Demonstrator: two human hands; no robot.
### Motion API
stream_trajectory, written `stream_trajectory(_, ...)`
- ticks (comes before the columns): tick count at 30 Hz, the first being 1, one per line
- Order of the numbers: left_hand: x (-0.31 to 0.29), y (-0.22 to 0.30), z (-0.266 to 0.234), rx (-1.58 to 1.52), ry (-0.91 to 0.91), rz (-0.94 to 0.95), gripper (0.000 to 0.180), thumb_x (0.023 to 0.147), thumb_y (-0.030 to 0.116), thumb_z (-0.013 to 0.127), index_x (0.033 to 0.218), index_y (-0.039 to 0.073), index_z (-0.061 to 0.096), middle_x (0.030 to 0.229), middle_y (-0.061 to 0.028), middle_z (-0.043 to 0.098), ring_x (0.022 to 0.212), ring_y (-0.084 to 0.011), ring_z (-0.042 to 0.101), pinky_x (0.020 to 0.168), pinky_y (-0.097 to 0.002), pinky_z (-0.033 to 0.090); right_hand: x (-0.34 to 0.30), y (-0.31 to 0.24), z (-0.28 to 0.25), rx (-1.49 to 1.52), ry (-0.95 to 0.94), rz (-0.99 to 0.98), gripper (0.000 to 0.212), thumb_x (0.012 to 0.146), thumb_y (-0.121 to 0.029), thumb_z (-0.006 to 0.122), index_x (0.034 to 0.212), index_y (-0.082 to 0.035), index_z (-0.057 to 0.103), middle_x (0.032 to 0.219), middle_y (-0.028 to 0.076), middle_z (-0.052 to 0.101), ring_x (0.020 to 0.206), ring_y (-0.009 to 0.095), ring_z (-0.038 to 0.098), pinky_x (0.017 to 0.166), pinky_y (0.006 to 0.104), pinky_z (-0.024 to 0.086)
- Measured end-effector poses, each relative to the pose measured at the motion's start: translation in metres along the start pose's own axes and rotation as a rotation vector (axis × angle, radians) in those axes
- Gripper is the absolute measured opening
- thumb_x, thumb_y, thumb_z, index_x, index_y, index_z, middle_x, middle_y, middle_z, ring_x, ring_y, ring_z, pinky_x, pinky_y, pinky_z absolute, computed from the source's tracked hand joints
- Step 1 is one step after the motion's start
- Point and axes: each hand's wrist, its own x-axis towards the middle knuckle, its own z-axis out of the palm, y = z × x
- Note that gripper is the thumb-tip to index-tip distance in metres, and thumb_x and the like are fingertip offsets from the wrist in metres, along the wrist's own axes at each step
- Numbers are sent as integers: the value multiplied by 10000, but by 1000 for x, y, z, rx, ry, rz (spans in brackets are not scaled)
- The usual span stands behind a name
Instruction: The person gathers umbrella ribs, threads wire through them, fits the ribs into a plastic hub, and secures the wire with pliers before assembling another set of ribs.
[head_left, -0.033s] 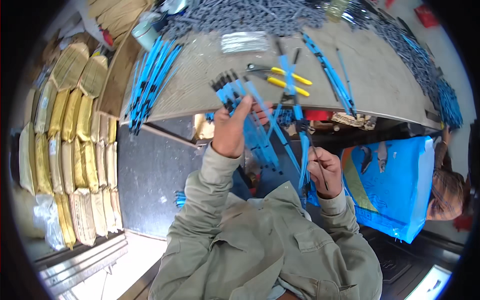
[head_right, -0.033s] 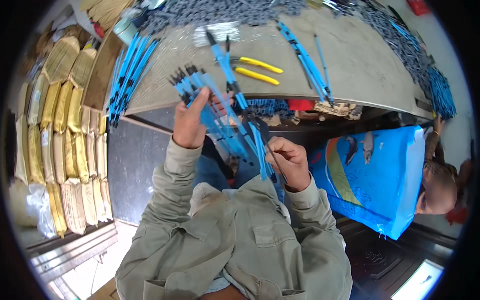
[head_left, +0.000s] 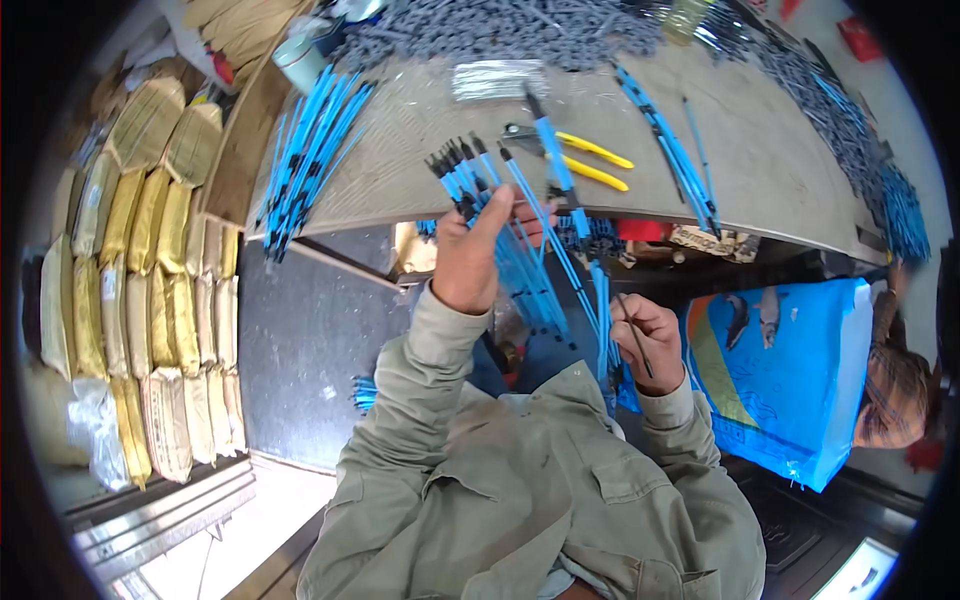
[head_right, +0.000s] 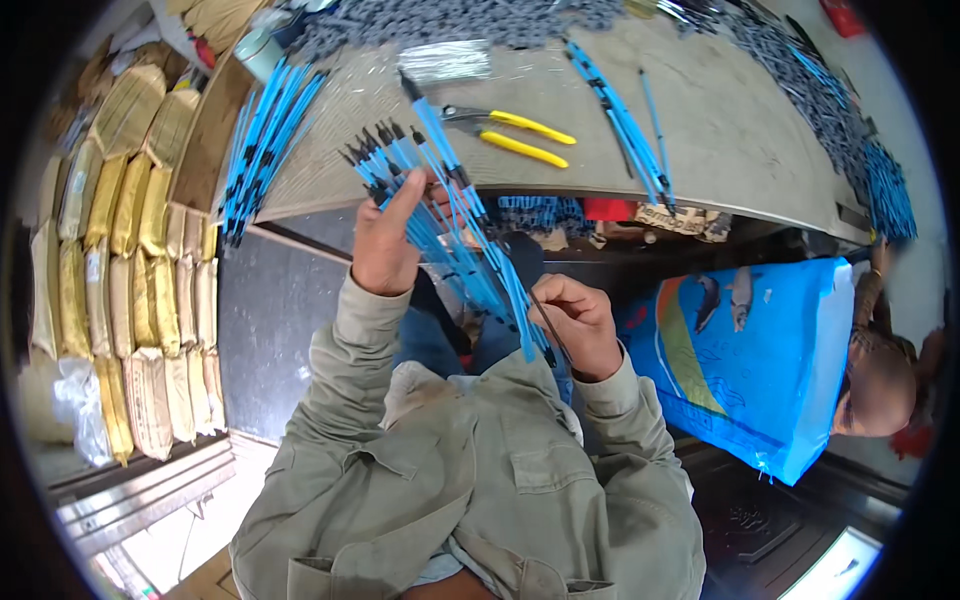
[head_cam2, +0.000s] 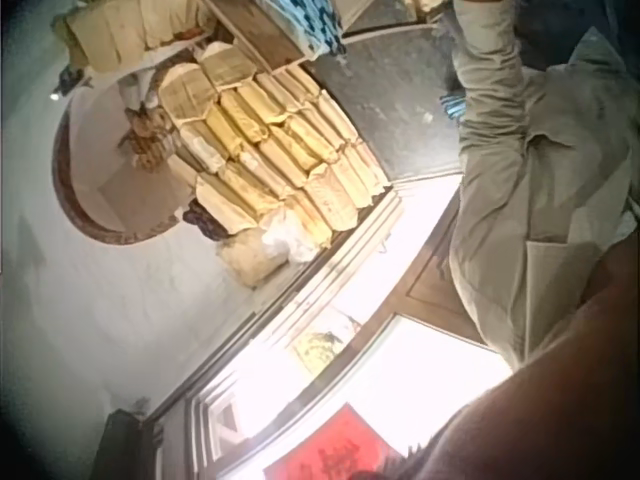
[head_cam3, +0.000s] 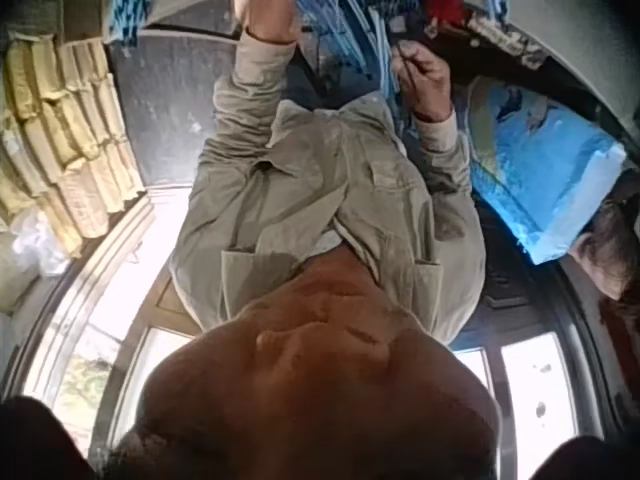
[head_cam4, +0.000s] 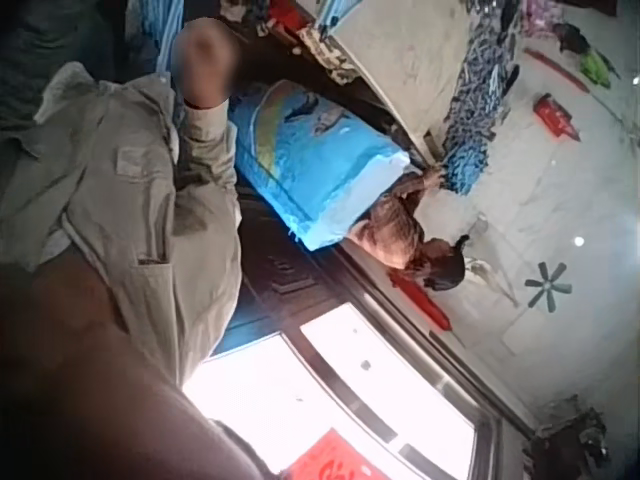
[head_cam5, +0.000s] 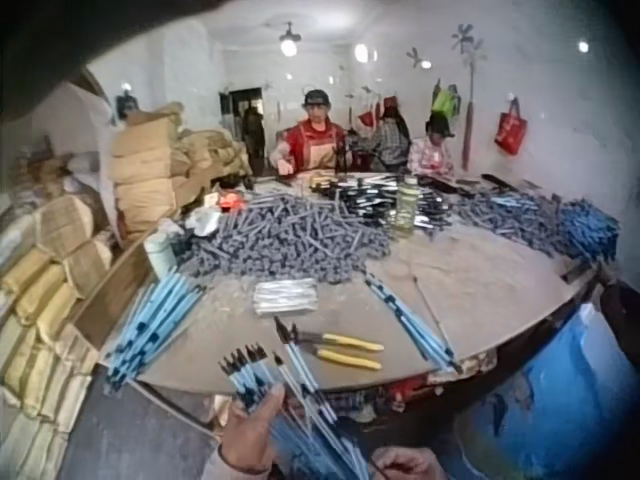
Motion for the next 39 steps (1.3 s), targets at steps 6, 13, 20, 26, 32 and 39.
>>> stream_trajectory(6,-13,7,6,-43,119,24,205,885,190,546,1002,22,544,765,-62,576,714,-183,584,630,-317,487,10,10,3,34,-94,186,47,843,-30,555,837,13,573,721,14,546,498,31,421,436,173,300)
stream_trajectory(13,-30,23,-16,-213,74,129,162,846,120,585,993,80,533,680,-40,518,607,-166,519,545,-297,425,44,-30,-17,-360,100,0,108,854,-80,541,891,-5,609,702,17,578,542,42,491,467,176,365)
stream_trajectory(20,-67,49,26,-231,-31,186,169,854,109,554,1013,61,526,960,-180,618,878,-294,616,735,-392,507,165,-30,-147,-1680,482,-385,148,808,-175,580,883,-56,627,808,134,632,650,286,611,556,353,470)
stream_trajectory(26,-73,31,21,-86,-66,23,177,849,122,567,993,25,532,988,-210,618,880,-306,627,778,-417,515,182,-42,-158,-1742,517,-361,197,788,-265,605,782,-69,597,752,128,617,652,299,608,562,388,465)
stream_trajectory(32,-61,18,20,122,-25,-117,184,870,183,549,987,43,530,954,-198,632,821,-246,641,714,-373,532,175,-72,-168,-830,554,-376,177,863,-235,546,816,-64,539,712,69,600,525,143,548,470,266,419)
stream_trajectory(39,-39,14,-9,85,116,-33,176,859,159,569,963,18,550,931,-204,630,809,-239,639,697,-353,531,105,-59,-88,-240,361,-257,155,913,-215,483,877,-67,507,638,18,534,427,69,441,383,183,329)
